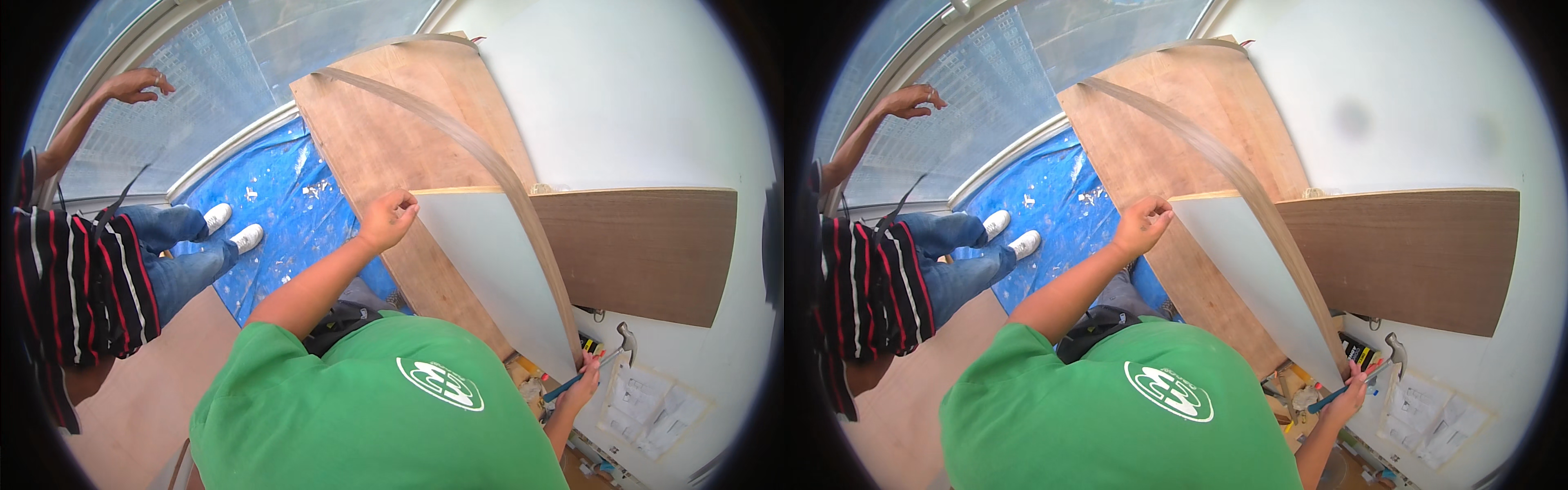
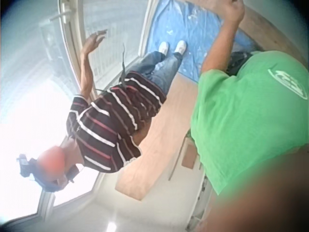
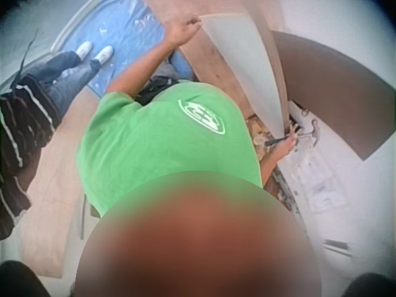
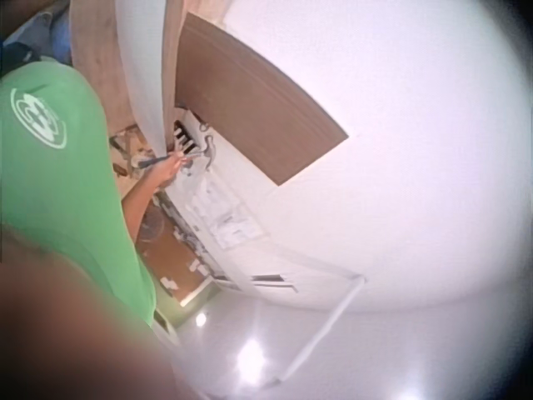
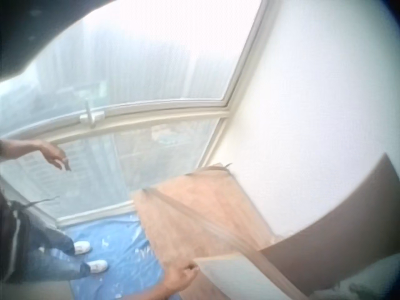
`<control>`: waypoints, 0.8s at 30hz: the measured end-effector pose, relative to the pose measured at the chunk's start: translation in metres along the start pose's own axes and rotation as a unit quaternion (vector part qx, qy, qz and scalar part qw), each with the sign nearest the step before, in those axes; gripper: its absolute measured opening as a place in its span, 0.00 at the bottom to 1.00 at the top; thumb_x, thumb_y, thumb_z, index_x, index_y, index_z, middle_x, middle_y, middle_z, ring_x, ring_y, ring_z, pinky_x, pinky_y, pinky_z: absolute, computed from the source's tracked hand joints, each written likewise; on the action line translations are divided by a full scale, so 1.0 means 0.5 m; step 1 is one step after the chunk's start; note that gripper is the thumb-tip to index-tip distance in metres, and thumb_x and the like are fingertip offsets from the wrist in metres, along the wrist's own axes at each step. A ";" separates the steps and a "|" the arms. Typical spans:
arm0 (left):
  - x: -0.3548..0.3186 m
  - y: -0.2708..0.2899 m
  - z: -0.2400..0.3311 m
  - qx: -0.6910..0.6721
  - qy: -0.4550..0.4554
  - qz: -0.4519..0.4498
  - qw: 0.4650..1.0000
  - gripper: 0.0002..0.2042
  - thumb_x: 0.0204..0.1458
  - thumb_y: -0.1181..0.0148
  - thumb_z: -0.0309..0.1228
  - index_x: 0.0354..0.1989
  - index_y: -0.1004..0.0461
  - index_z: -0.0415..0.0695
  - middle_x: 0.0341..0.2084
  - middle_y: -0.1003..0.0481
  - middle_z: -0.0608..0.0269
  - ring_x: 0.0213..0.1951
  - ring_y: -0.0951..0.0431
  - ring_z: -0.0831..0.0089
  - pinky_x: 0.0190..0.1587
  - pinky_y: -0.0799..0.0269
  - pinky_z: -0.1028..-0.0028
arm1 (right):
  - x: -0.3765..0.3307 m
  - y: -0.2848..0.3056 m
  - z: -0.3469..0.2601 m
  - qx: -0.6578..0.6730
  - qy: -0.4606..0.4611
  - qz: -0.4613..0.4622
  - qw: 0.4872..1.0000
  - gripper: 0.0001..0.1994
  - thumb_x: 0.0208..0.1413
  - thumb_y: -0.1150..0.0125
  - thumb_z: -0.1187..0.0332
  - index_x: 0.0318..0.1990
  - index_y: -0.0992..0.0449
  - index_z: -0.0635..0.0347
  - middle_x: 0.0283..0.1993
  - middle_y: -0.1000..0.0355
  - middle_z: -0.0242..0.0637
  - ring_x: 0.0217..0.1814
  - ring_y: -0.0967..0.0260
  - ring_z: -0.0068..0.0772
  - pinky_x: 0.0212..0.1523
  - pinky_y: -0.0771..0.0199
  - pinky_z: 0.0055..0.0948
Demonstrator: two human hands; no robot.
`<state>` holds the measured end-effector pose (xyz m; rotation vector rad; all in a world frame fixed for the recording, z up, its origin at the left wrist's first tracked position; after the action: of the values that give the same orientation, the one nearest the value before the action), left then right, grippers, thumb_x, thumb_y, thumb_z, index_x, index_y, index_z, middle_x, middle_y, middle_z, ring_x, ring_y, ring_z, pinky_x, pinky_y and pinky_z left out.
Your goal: The person uses a hammer to tap a wooden trim piece onto a curved wooden panel, repeatedly adjusting its position and striking it to secure it. Another person stands nearby and gestures while the work continues.
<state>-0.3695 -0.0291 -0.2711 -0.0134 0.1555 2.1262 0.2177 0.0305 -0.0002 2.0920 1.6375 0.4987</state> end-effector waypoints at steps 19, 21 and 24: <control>0.041 0.064 -0.136 -0.154 0.145 0.089 0.973 0.16 0.72 0.52 0.39 0.36 0.25 0.42 0.33 0.20 0.63 0.38 0.21 0.74 0.44 0.27 0.70 | -0.030 -0.002 -0.016 -0.052 -0.027 0.032 0.998 0.24 0.75 0.50 0.50 0.39 0.29 0.67 0.54 0.23 0.45 0.55 0.33 0.31 0.62 0.36 0.33; 0.040 0.062 -0.136 -0.129 0.149 0.076 0.977 0.15 0.71 0.51 0.39 0.37 0.26 0.42 0.32 0.20 0.63 0.38 0.21 0.74 0.45 0.26 0.69 | -0.033 -0.004 -0.022 -0.047 -0.016 0.038 0.998 0.24 0.75 0.50 0.50 0.42 0.27 0.69 0.53 0.24 0.43 0.53 0.33 0.30 0.60 0.36 0.32; 0.040 0.055 -0.136 -0.133 0.143 0.061 0.979 0.11 0.70 0.48 0.35 0.39 0.26 0.40 0.34 0.20 0.62 0.39 0.21 0.74 0.47 0.26 0.70 | -0.034 -0.006 -0.026 -0.035 -0.004 0.041 0.999 0.25 0.75 0.50 0.50 0.43 0.26 0.70 0.53 0.24 0.43 0.55 0.33 0.31 0.62 0.38 0.33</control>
<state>-0.4069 -0.0346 -0.3372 -0.4787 0.0404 2.2456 0.2046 0.0163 0.0087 2.1134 1.5140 0.5654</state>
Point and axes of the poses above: each hand's wrist, its own x-axis towards the middle knuckle, its own y-axis out of the back of the hand, z = x × y, the point moved 10 cm from there along x, towards the middle knuckle
